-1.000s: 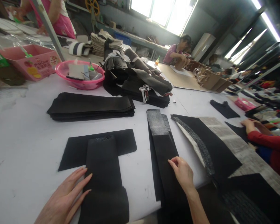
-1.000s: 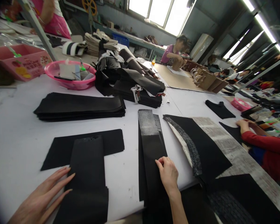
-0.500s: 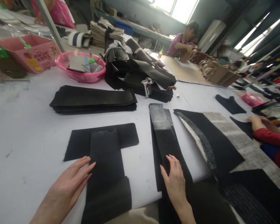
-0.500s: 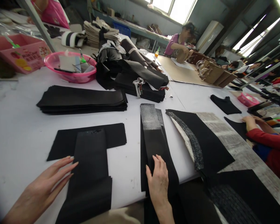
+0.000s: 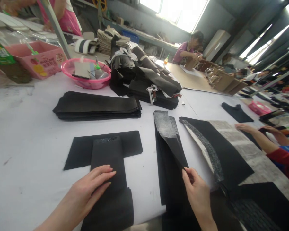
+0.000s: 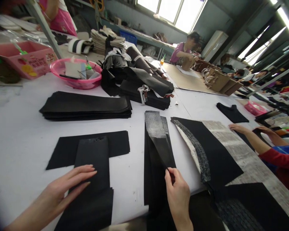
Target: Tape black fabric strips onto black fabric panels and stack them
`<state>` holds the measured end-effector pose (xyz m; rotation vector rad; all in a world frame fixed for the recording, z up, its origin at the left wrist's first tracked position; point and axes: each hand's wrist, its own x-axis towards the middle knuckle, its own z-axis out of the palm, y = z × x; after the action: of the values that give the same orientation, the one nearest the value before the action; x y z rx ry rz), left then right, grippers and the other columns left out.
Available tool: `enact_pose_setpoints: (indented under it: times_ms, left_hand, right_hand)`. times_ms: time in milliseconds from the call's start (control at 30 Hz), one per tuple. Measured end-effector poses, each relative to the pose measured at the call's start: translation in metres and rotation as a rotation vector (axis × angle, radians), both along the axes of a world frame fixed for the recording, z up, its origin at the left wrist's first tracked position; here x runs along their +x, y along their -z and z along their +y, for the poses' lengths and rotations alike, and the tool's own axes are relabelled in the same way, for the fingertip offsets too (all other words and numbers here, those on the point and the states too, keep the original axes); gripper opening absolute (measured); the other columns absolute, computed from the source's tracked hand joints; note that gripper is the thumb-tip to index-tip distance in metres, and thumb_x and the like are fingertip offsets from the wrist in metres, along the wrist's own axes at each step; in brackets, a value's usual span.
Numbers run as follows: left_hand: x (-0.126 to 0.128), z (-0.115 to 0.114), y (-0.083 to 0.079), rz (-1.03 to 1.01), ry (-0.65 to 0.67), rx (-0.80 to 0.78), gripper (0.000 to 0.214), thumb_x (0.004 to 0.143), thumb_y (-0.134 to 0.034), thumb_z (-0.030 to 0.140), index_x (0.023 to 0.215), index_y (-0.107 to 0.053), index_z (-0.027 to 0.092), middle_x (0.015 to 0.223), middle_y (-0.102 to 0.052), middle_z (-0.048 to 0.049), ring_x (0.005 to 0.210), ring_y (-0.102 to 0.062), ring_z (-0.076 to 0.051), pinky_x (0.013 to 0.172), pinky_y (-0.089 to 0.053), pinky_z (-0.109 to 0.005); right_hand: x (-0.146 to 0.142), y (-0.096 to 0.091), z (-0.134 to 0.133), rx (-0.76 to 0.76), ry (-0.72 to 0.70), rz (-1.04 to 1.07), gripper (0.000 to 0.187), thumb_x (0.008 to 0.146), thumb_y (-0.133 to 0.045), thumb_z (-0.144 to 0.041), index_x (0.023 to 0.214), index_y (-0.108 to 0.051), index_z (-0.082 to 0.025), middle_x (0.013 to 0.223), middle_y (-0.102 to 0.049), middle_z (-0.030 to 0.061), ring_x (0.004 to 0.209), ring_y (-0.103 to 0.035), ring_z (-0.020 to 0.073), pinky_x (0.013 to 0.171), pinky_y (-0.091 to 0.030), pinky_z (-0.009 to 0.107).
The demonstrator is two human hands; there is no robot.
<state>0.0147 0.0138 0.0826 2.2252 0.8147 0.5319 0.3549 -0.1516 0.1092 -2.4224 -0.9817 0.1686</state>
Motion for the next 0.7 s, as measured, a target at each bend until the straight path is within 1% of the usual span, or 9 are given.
enact_pose_setpoints:
  times_ms: [100,167,233,300,367,433,533,600,700]
  left_hand:
    - [0.040,0.000,-0.034,-0.011,0.157,-0.438,0.027,0.094,-0.050,0.036,0.115,-0.063,0.028,0.121,-0.062,-0.0047,0.111,-0.060,-0.020,0.096,-0.049,-0.031]
    - [0.074,-0.002,-0.047,-0.076,0.204,-0.764,0.033,0.091,-0.055,0.041,0.118,-0.062,0.024,0.116,-0.064,-0.0068,0.109,-0.060,-0.021,0.097,-0.048,-0.032]
    - [0.110,-0.006,-0.049,-0.185,0.251,-1.109,0.042,0.088,-0.058,0.046,0.119,-0.060,0.018,0.110,-0.067,-0.0099,0.103,-0.063,-0.022,0.091,-0.050,-0.034]
    - [0.146,-0.012,-0.043,-0.254,0.212,-1.324,0.049,0.085,-0.059,0.053,0.117,-0.059,0.016,0.110,-0.065,-0.0119,0.099,-0.064,-0.022,0.089,-0.051,-0.036]
    - [0.178,-0.018,-0.032,-0.322,0.143,-1.454,0.053,0.081,-0.058,0.061,0.102,-0.062,0.013,0.098,-0.066,-0.0106,0.090,-0.065,-0.019,0.084,-0.051,-0.034]
    - [0.202,-0.022,-0.021,-0.374,0.016,-1.550,0.051,0.076,-0.062,0.063,0.089,-0.057,0.014,0.080,-0.062,-0.0040,0.071,-0.062,-0.014,0.072,-0.051,-0.030]
    - [0.218,-0.024,-0.009,-0.353,-0.142,-1.540,0.037,0.069,-0.072,0.044,0.083,-0.054,0.016,0.069,-0.056,0.0023,0.056,-0.054,-0.009,0.056,-0.044,-0.022]
    - [0.219,-0.024,-0.004,-0.332,-0.128,-1.534,0.026,0.065,-0.069,0.028,0.085,-0.057,0.015,0.071,-0.058,0.0010,0.058,-0.054,-0.009,0.054,-0.042,-0.020]
    - [0.214,-0.024,-0.001,-0.364,-0.125,-1.607,0.023,0.062,-0.062,0.019,0.084,-0.057,0.016,0.070,-0.058,0.0011,0.054,-0.052,-0.008,0.053,-0.042,-0.020]
  right_hand:
    - [-0.006,-0.012,0.005,0.017,-0.060,-0.201,0.035,0.091,-0.043,-0.054,0.092,-0.063,-0.025,0.090,-0.070,0.0019,0.071,-0.064,0.0218,0.064,-0.044,0.032]
    - [-0.014,-0.016,0.011,0.018,-0.136,-0.271,0.032,0.093,-0.042,-0.050,0.093,-0.063,-0.026,0.092,-0.070,0.0011,0.074,-0.065,0.0213,0.064,-0.044,0.031]
    - [-0.023,-0.015,0.018,0.010,-0.186,-0.276,0.029,0.094,-0.041,-0.047,0.094,-0.062,-0.026,0.091,-0.069,0.0004,0.074,-0.065,0.0202,0.063,-0.044,0.030]
    - [-0.033,-0.013,0.024,0.014,-0.222,-0.254,0.028,0.095,-0.041,-0.045,0.093,-0.061,-0.026,0.089,-0.069,0.0004,0.070,-0.064,0.0191,0.060,-0.044,0.029]
    - [-0.040,-0.011,0.028,0.038,-0.271,-0.207,0.028,0.096,-0.040,-0.043,0.091,-0.061,-0.025,0.087,-0.068,0.0011,0.068,-0.064,0.0185,0.059,-0.045,0.028]
    - [-0.043,-0.010,0.028,0.072,-0.354,-0.128,0.027,0.096,-0.041,-0.040,0.090,-0.062,-0.024,0.087,-0.067,0.0023,0.071,-0.064,0.0185,0.061,-0.047,0.028]
    - [-0.028,-0.010,0.022,0.126,-0.432,0.054,0.026,0.095,-0.045,-0.040,0.092,-0.064,-0.023,0.097,-0.068,0.0044,0.085,-0.065,0.0196,0.074,-0.050,0.027]
    - [-0.004,-0.006,0.018,0.186,-0.285,0.127,0.026,0.093,-0.050,-0.043,0.098,-0.066,-0.024,0.102,-0.069,0.0050,0.088,-0.066,0.0206,0.080,-0.051,0.028]
    - [0.041,0.009,0.022,0.263,0.045,0.147,0.034,0.087,-0.054,-0.050,0.100,-0.066,-0.021,0.093,-0.071,0.0068,0.079,-0.067,0.0232,0.073,-0.052,0.031]
